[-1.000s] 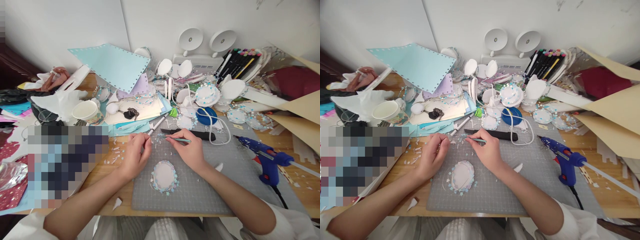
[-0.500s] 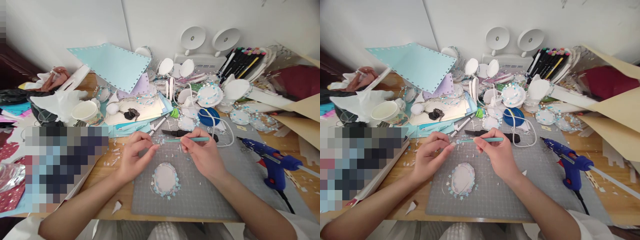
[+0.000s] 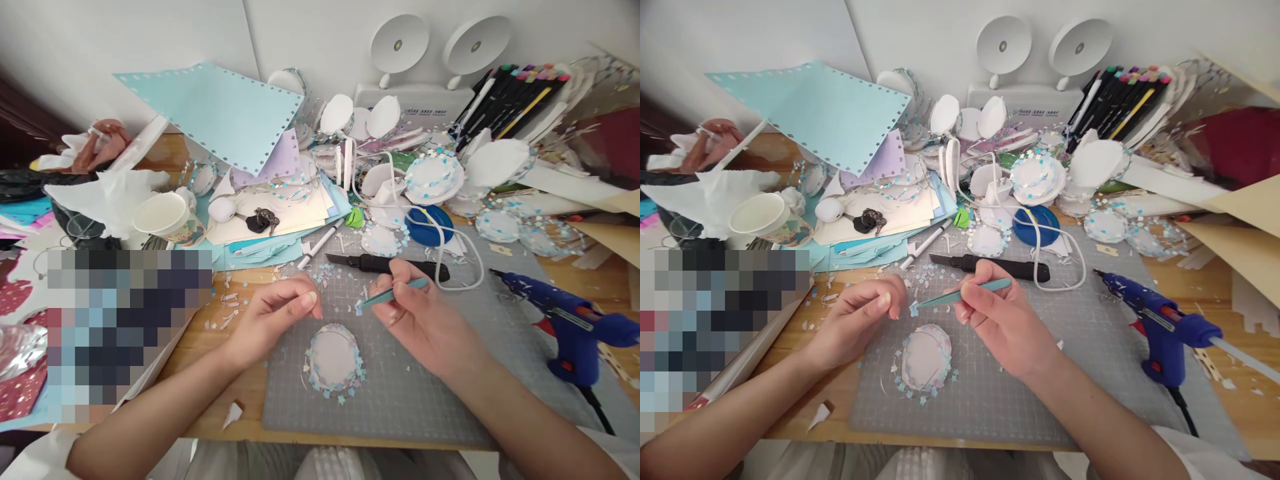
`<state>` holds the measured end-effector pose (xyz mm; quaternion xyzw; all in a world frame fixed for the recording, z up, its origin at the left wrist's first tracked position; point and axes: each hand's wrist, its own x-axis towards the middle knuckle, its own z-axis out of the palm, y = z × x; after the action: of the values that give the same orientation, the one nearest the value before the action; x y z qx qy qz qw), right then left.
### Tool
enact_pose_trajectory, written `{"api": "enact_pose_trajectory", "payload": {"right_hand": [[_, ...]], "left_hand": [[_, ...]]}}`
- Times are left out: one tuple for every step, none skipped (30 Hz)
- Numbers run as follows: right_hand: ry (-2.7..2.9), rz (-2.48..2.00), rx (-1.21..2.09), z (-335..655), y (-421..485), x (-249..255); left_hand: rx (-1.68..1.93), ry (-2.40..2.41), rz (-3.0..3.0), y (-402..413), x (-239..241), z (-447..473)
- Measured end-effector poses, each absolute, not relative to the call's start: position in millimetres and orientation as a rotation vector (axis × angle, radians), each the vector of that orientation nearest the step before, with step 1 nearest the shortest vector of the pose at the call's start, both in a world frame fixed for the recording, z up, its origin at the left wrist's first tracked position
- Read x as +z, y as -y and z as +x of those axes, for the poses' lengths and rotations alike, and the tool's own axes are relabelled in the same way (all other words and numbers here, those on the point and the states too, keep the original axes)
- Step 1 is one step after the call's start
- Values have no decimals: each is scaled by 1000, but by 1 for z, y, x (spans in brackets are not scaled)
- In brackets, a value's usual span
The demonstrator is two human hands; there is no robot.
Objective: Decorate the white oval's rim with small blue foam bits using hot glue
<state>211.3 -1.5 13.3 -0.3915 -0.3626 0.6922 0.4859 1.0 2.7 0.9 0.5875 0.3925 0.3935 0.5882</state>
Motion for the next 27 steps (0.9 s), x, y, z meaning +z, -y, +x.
{"api": "enact_pose_trajectory", "payload": {"right_hand": [[869,-927,1726,210,1,13],[870,-902,1754,209,1,12],[884,-882,1771,207,2,12],[906,-865,1781,206,2,13],[931,-850,1789,204,3,13],[950,-836,1795,203,4,14],[960,-821,1800,202,5,15],[964,-805,1805,201,6,15],[967,-791,1811,200,7,15],[970,-780,1817,200,8,15],[973,-771,1823,200,9,15],[978,-762,1829,200,9,15],[984,-752,1837,200,9,14],[991,-738,1844,200,9,13],[998,-721,1853,200,9,13],[1001,-702,1863,200,9,12],[995,-680,1874,200,9,12],[978,-656,1888,199,9,11],[954,-630,1906,200,9,11],[925,-605,1925,200,9,11],[896,-584,1945,200,10,11],[871,-566,1965,200,10,11],[850,-553,1984,201,10,10],[836,-539,2002,201,10,10],[828,-521,2019,201,10,9],[824,-504,2031,201,10,9],[823,-488,2039,201,10,8]], "left_hand": [[902,-888,1317,-3,0,1],[887,-867,1272,-3,0,1],[870,-855,1241,-3,0,1],[847,-850,1225,-3,0,2],[816,-849,1222,-3,1,2],[781,-849,1226,-3,1,2],[744,-846,1231,-3,2,2],[712,-836,1232,-4,2,2],[688,-821,1230,-4,3,2],[673,-806,1224,-4,3,2],[664,-793,1216,-4,3,2],[661,-784,1205,-4,3,2],[661,-774,1193,-4,3,2],[663,-765,1181,-4,3,2],[666,-755,1170,-4,3,3],[669,-743,1160,-4,3,3],[670,-733,1153,-4,3,3],[668,-725,1150,-4,3,3],[663,-720,1148,-4,3,2],[658,-719,1148,-4,3,2],[652,-719,1151,-4,3,2],[649,-718,1158,-4,3,2],[648,-714,1167,-4,3,2],[648,-711,1178,-4,2,1],[647,-710,1191,-4,2,1],[643,-710,1201,-4,2,1],[635,-710,1207,-4,3,1]]}}
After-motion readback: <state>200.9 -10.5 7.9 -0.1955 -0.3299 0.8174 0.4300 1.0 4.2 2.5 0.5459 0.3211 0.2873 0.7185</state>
